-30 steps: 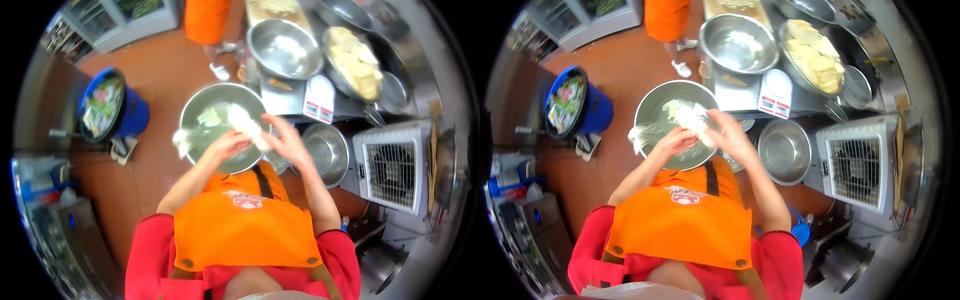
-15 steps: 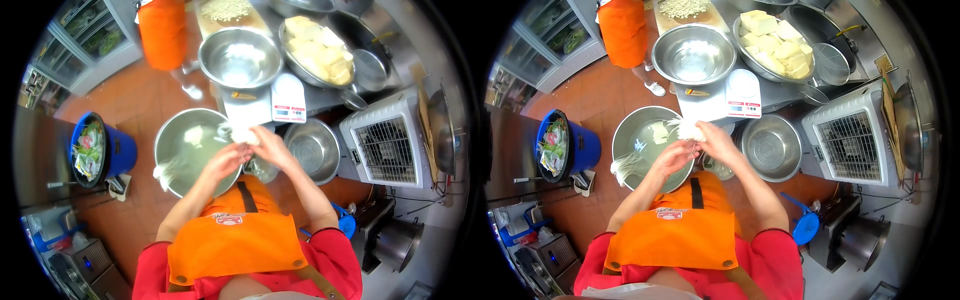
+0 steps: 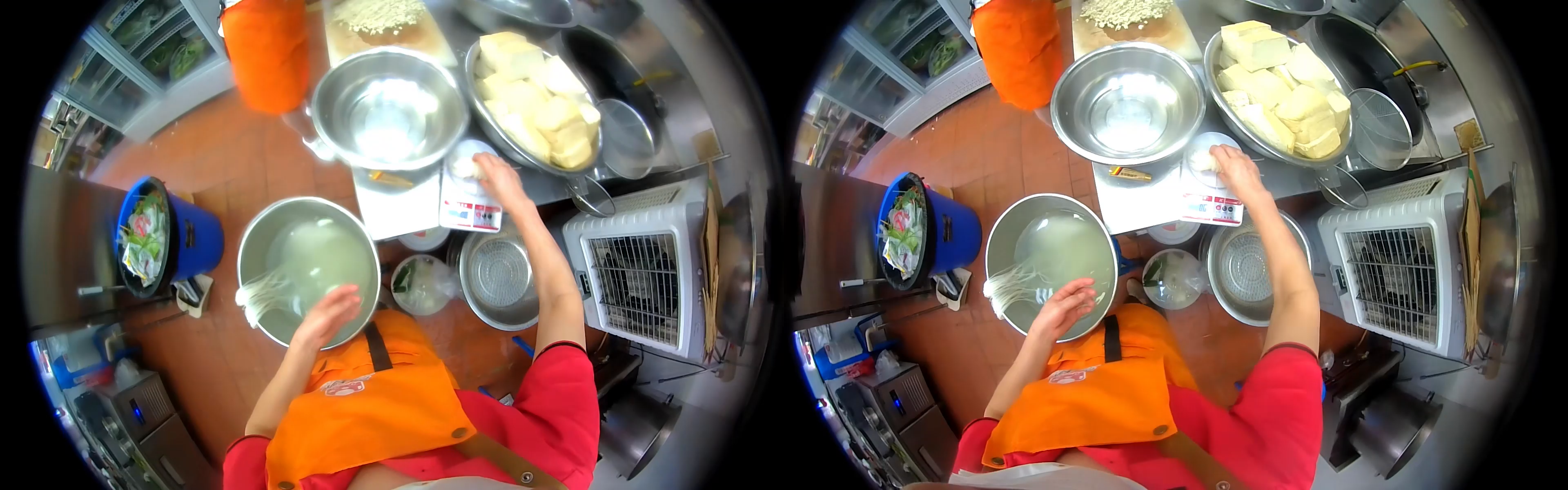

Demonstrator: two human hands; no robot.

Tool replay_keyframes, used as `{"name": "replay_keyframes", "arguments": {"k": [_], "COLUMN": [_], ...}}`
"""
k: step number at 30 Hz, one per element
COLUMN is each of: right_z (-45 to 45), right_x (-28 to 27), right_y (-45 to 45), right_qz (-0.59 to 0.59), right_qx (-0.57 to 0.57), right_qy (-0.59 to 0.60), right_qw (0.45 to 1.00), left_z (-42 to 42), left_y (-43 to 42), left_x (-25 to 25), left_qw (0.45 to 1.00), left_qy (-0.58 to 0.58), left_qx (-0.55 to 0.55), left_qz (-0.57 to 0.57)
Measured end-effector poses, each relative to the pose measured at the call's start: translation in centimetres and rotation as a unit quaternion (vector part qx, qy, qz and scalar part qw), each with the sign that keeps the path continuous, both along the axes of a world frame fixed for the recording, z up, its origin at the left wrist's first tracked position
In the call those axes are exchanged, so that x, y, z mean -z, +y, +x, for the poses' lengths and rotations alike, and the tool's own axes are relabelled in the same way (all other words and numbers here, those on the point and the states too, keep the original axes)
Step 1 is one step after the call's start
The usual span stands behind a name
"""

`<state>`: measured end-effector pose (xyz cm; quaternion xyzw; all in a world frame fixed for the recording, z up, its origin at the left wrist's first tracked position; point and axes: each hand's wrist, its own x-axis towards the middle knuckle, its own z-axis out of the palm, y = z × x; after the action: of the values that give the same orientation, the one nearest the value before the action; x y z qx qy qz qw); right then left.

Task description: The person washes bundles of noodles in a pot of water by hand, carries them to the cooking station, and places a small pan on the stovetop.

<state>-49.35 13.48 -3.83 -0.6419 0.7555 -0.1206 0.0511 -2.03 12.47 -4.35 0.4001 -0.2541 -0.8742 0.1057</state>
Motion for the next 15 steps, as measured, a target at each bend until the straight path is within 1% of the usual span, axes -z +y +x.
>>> {"name": "replay_keyframes", "arguments": {"k": [5, 9, 15], "right_z": [-0.6, -0.5, -0.3], "right_x": [0.5, 0.1, -1.2], "right_y": [-0.3, 0.1, 0.6], "right_qz": [-0.024, -0.042, -0.006], "right_qx": [-0.001, -0.010, 0.013], "right_qy": [-0.059, -0.043, -0.026], "right_qw": [0.998, 0.998, 1.000], "left_z": [1.5, 0.7, -0.5], "left_y": [0.5, 0.3, -0.7], "left_x": [1.5, 1.9, 0.8], "left_qw": [1.000, 1.000, 0.999], "left_qy": [0.013, 0.016, 0.024], "left_qx": [-0.001, -0.003, 0.014], "left_qz": [0.005, -0.003, -0.015]}}
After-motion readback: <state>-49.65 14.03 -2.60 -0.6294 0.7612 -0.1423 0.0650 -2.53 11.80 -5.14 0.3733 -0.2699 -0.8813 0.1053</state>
